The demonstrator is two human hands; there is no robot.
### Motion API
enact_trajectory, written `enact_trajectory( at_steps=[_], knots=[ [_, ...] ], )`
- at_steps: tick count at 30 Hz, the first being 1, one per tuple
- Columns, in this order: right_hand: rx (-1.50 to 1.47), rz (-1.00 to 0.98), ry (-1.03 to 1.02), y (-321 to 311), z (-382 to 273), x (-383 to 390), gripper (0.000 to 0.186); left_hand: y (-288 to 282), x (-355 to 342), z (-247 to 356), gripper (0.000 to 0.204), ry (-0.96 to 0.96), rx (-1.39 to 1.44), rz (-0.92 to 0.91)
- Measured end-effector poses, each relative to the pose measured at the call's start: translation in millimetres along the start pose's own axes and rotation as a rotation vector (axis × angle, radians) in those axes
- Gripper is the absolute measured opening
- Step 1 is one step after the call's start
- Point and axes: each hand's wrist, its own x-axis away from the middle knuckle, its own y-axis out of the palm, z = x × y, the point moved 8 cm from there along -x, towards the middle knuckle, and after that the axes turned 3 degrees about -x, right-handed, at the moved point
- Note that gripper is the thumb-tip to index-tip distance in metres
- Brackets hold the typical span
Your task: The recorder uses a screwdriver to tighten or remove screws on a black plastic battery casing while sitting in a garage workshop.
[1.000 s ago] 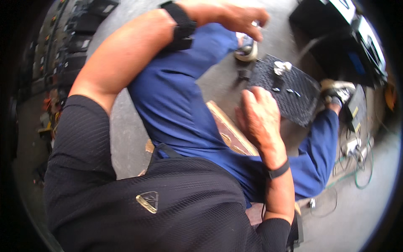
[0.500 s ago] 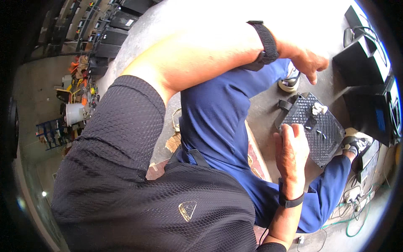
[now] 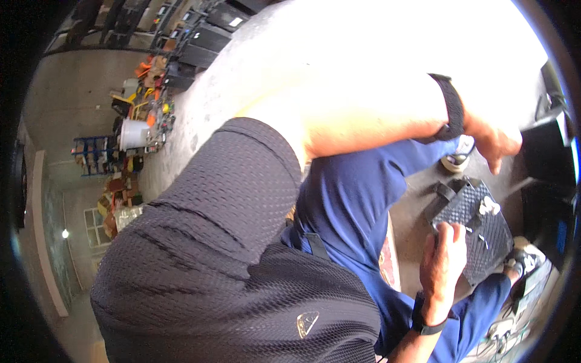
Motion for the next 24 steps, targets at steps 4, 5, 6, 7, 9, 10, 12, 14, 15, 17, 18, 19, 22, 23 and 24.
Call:
enact_trajectory(
  at_steps=[4,5,6,7,9,10,12,14,15,17,18,19,22,23,24],
  knots=[
    [0.007,0.065,-0.202,1,-23,-6,0.031,15,16,-25,0.05,-0.029,0.016,-0.007],
    [-0.052,0.028,-0.11,2,-18,-6,0.03,16,16,-20,0.052,-0.051,0.018,-0.081],
    [-0.11,-0.012,-0.023,5,-14,-7,0.029,11,16,-17,0.054,-0.077,0.017,-0.154],
    [-0.094,-0.021,0.04,1,-2,-1,0.029,-5,15,-2,0.053,-0.072,0.014,-0.183],
    [-0.073,-0.062,0.106,-1,10,5,0.031,-34,27,14,0.049,-0.108,0.026,-0.206],
    [-0.075,-0.062,0.103,-2,13,5,0.031,-48,36,20,0.048,-0.118,0.043,-0.219],
    [-0.008,-0.011,-0.145,-2,-7,0,0.033,-64,51,21,0.047,-0.148,0.056,-0.246],
    [0.061,-0.053,-0.177,4,-8,0,0.036,-69,61,20,0.046,-0.179,0.074,-0.269],
    [0.055,-0.043,-0.174,5,-8,1,0.038,-67,63,20,0.047,-0.194,0.065,-0.295],
    [0.049,-0.036,-0.176,6,-13,0,0.04,-63,64,17,0.051,-0.22,0.048,-0.337],
    [0.02,-0.023,-0.117,5,-12,1,0.042,-63,64,15,0.051,-0.223,0.047,-0.336],
    [-0.009,-0.011,-0.058,4,-10,1,0.044,-62,64,14,0.051,-0.224,0.055,-0.327],
    [-0.048,-0.086,0.074,13,11,4,0.043,-59,64,11,0.051,-0.23,0.068,-0.316],
    [-0.05,-0.086,0.069,12,16,4,0.043,-59,64,9,0.052,-0.233,0.073,-0.312],
    [0.019,-0.056,-0.052,9,12,4,0.041,-59,64,8,0.052,-0.238,0.071,-0.314]
  ],
)
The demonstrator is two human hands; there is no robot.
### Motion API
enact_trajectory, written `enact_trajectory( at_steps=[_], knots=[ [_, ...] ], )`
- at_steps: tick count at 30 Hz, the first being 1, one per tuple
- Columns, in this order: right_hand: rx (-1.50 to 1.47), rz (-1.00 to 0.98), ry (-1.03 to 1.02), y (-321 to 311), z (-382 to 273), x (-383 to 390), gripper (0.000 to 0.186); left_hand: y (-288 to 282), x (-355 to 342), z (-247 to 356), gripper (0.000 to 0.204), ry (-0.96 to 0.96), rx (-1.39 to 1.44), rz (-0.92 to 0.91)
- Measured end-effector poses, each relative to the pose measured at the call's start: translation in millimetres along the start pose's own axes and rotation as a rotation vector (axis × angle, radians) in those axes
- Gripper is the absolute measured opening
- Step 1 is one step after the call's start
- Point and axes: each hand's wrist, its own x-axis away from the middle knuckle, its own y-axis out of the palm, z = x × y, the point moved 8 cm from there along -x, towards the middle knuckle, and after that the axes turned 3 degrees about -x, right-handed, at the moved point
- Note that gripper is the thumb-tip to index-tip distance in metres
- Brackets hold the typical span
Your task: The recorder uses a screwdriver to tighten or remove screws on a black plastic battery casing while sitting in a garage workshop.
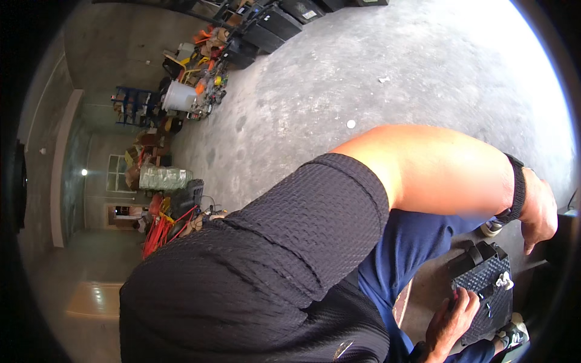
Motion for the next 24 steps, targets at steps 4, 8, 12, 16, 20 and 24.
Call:
enact_trajectory(
  at_steps=[4,8,12,16,20,24],
  knots=[
    [0.001,0.044,-0.157,-4,-13,-1,0.038,0,-3,-3,0.052,-0.008,-0.027,0.001],
    [-0.043,0.039,0.044,-8,-8,5,0.039,0,-14,5,0.052,-0.003,-0.031,-0.002],
    [0.034,0.069,-0.12,-8,-22,-3,0.043,1,-15,-17,0.049,0.122,0.06,0.055],
    [-0.005,0.145,-0.032,-13,-7,7,0.039,-18,6,19,0.043,0.208,0.006,0.169],
    [-0.025,0.118,-0.006,-10,-22,-8,0.034,1,23,-14,0.054,0.232,0.033,0.338],
    [0.056,0.189,-0.096,-12,-13,4,0.035,13,-9,-1,0.07,0.09,0.237,0.161]
  ],
)
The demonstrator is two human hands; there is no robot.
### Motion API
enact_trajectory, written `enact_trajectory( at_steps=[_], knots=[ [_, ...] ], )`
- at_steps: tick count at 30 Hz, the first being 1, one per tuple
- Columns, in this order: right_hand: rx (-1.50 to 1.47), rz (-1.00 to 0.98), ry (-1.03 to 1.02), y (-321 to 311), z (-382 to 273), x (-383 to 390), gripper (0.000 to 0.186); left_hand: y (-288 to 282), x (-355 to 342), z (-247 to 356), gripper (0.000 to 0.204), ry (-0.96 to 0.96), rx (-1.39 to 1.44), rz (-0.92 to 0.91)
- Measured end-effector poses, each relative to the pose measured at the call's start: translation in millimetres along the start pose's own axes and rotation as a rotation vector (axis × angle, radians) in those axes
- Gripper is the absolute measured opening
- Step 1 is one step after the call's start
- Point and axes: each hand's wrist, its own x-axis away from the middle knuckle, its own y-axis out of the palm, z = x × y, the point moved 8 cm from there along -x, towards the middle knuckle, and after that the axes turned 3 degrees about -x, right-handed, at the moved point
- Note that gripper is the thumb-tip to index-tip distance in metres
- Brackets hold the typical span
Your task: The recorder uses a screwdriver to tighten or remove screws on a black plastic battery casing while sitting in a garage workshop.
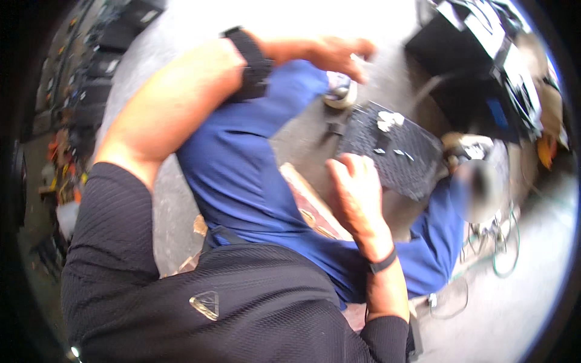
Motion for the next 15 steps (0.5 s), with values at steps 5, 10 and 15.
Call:
enact_trajectory(
  at_steps=[5,10,15],
  knots=[
    [-0.033,0.008,0.019,-1,-3,-6,0.029,2,9,-15,0.053,-0.062,0.094,-0.027],
    [0.018,0.023,-0.014,3,0,-6,0.024,-33,23,28,0.044,-0.008,-0.151,0.034],
    [-0.049,0.057,-0.036,-7,-6,-7,0.024,3,10,-21,0.052,-0.017,0.047,-0.059]
  ],
)
